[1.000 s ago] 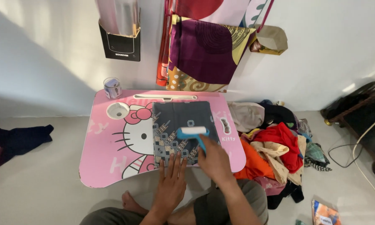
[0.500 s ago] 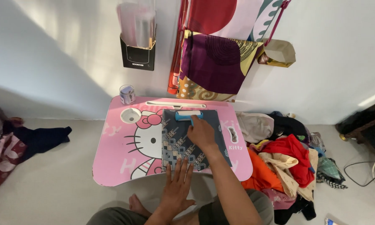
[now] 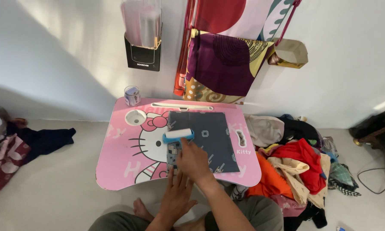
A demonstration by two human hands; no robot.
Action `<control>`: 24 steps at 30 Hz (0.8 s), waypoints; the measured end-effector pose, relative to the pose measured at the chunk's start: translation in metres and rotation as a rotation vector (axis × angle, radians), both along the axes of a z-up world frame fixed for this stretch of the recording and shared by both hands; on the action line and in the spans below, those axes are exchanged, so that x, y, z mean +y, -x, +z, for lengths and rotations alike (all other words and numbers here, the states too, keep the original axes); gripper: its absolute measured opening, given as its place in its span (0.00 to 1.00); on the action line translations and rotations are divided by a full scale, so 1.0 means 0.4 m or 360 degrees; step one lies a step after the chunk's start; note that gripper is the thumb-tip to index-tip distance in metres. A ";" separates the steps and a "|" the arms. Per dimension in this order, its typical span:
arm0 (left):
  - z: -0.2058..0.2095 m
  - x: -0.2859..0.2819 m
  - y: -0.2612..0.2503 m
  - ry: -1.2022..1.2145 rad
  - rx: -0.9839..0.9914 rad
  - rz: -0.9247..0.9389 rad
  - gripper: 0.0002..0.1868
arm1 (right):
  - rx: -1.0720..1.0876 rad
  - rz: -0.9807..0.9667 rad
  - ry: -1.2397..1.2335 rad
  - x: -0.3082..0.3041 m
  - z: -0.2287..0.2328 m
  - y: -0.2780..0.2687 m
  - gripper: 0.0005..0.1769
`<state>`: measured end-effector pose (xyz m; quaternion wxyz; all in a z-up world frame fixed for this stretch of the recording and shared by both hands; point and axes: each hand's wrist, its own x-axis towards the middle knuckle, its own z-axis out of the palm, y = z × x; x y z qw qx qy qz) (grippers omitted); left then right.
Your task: Folding a patterned cloth and cleaning it with a lint roller on a small table.
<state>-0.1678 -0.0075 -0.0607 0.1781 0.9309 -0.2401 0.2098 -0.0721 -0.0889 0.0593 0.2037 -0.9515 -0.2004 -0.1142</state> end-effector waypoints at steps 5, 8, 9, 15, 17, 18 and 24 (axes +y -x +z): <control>0.063 0.004 0.007 -0.0055 -0.0142 0.0117 0.65 | 0.0004 -0.0015 -0.0004 0.072 -0.033 -0.217 0.20; 0.066 0.009 0.012 -0.0051 -0.0193 0.0128 0.61 | 0.0017 0.0013 -0.0048 0.076 -0.013 -0.254 0.19; 0.065 0.010 0.009 -0.0010 -0.0221 0.0129 0.56 | 0.0089 0.0028 -0.0077 0.074 0.000 -0.258 0.19; 0.059 0.037 0.009 0.0285 -0.0204 0.0141 0.27 | 0.0036 -0.0092 -0.0206 -0.035 0.086 0.036 0.27; 0.071 0.037 0.004 0.0301 -0.0206 0.0175 0.32 | 0.0068 -0.0118 -0.0108 -0.069 0.062 0.112 0.28; 0.077 0.040 0.006 0.0308 -0.0202 0.0213 0.37 | 0.0108 -0.0140 -0.0019 -0.084 0.049 0.153 0.28; 0.103 0.038 0.009 0.0311 -0.0286 0.0309 0.36 | 0.0086 -0.0090 -0.0009 -0.064 -0.002 0.101 0.27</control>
